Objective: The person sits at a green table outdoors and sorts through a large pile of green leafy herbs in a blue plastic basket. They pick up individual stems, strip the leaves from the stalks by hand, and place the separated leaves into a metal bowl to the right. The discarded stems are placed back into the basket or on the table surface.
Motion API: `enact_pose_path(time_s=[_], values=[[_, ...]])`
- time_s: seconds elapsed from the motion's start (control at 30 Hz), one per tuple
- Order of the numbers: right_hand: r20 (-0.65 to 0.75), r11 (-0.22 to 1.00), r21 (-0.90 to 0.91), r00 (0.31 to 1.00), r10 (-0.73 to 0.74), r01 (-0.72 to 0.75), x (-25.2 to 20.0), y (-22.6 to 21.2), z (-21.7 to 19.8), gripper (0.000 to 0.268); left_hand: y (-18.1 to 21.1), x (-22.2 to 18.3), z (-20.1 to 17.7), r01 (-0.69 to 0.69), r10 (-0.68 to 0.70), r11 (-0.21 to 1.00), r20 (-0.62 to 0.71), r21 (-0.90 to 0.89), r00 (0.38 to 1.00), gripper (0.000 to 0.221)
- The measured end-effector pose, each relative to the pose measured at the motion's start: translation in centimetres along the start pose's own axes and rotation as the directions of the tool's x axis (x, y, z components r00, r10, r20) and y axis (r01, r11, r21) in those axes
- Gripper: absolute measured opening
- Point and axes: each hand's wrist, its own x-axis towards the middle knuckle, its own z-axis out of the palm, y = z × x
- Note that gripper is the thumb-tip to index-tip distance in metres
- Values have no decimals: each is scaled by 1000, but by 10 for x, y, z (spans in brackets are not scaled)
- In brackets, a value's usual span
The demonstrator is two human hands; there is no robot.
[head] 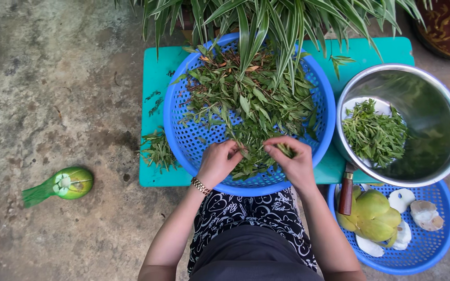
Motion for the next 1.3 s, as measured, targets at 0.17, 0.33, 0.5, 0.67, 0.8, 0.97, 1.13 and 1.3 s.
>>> enact_pose_path(time_s=[0.17,0.33,0.5,0.67,0.8,0.97,1.13,1.3], values=[[319,703,-519,873,-369,487,5,-21,-1,36,22,9,7,-47,36,983,66,177,997,11],[389,475,-690,834,-392,546,19,-25,-12,37,27,13,6,-200,201,967,12,155,980,15],[259,577,-694,897,-359,431,20,-12,-23,24,15,16,4,-82,82,995,7,-63,997,26],[84,758,-602,964,-252,250,20,-9,-40,15,-7,15,-5,-185,147,950,-161,-254,976,30],[72,913,-379,989,-130,148,25,-3,-52,14,0,15,-13,-175,137,948,-156,-265,978,46],[138,956,-291,990,-3,43,22,7,-38,13,8,15,-10,-307,271,934,-195,-181,943,48],[197,943,-320,980,-32,95,16,-2,-23,14,18,11,-11,-240,207,958,-205,-155,957,52],[259,939,-336,966,18,73,16,-1,-20,16,21,8,-19,-238,181,928,-210,-286,961,26]])
